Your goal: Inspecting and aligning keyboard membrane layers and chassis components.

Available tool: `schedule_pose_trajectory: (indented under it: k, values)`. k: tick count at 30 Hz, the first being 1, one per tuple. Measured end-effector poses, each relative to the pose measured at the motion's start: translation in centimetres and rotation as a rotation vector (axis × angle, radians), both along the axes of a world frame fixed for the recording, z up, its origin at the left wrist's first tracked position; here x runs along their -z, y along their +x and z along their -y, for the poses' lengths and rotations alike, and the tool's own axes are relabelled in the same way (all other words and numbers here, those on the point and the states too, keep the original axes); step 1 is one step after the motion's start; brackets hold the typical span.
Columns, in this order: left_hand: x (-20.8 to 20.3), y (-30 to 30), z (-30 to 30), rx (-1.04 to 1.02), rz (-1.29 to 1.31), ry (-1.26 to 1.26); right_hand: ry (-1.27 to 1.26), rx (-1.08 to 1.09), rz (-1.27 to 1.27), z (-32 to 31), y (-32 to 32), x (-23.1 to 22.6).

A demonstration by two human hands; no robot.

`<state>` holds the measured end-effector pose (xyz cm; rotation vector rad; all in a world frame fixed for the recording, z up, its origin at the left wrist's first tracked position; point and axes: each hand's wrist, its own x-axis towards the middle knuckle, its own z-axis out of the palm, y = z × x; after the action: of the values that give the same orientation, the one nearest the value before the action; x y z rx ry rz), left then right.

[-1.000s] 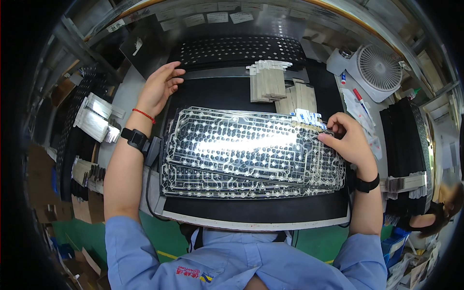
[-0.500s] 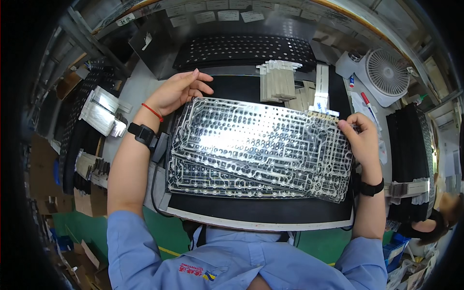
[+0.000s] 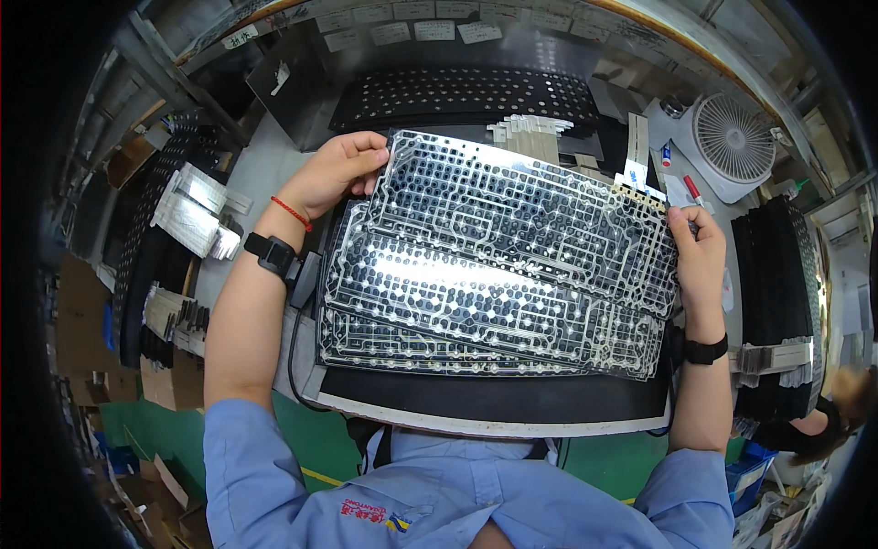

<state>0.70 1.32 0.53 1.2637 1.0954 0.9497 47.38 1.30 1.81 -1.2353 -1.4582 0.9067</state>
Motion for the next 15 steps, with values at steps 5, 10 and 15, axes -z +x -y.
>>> schedule_pose_trajectory:
  k: [5,10,15]
  values:
    - [-0.2,0.0,-0.2,-0.176,0.064,0.055,0.009,-0.002,-0.208,0.2,-1.1,-0.5]
    - [0.0,-0.3,-0.5,-0.281,0.147,0.029,-0.02,-0.132,-0.167,0.1,-0.2,-0.3]
    - [0.1,-0.4,-0.5,-0.298,0.196,0.056,-0.009,-0.055,-0.175,0.3,-0.3,-0.6]
